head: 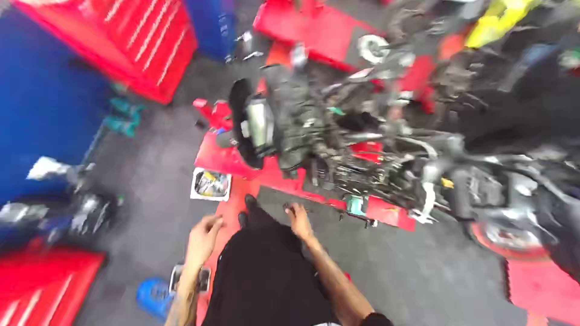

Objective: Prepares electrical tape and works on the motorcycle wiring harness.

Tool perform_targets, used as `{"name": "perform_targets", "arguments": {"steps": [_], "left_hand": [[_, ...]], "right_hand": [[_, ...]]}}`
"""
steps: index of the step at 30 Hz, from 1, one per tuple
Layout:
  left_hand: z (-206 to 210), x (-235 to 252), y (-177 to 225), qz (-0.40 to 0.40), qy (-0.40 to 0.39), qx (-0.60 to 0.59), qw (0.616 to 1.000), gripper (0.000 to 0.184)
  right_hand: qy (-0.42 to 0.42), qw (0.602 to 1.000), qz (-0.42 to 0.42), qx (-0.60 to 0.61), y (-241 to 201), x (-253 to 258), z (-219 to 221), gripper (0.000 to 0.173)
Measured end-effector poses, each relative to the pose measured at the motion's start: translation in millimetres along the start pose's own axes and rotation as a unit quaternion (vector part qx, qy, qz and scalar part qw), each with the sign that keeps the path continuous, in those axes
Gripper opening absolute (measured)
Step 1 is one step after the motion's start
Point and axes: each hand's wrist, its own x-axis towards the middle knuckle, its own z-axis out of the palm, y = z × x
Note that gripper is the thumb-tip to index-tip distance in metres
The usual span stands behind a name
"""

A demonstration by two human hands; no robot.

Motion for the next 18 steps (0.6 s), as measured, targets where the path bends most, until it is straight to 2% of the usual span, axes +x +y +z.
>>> {"name": "perform_targets", "arguments": {"steps": [2, 5, 7, 10, 12, 18], "left_hand": [[-8, 11, 29, 0.059, 0.070, -0.064, 0.994, 0.034], [-28, -8, 55, 0.156, 0.121, -0.153, 0.968, 0.051], [-55, -20, 64, 0.208, 0.159, -0.165, 0.951, 0.060], [-86, -40, 67, 0.252, 0.238, -0.165, 0.923, 0.058], [-103, -45, 64, 0.262, 0.266, -0.168, 0.912, 0.055], [-167, -16, 42, 0.273, 0.302, -0.212, 0.889, 0.052]], "right_hand": [[-0.090, 0.976, -0.180, 0.088, -88, 28, 2, 0.030], [-0.255, 0.856, -0.347, 0.285, -190, 23, 19, 0.022], [-0.301, 0.793, -0.424, 0.318, -242, 22, 34, 0.019], [-0.352, 0.730, -0.488, 0.325, -290, 20, 56, 0.017], [-0.361, 0.716, -0.514, 0.306, -313, 23, 68, 0.014], [-0.336, 0.724, -0.540, 0.267, -378, 47, 118, 0.014]]}}
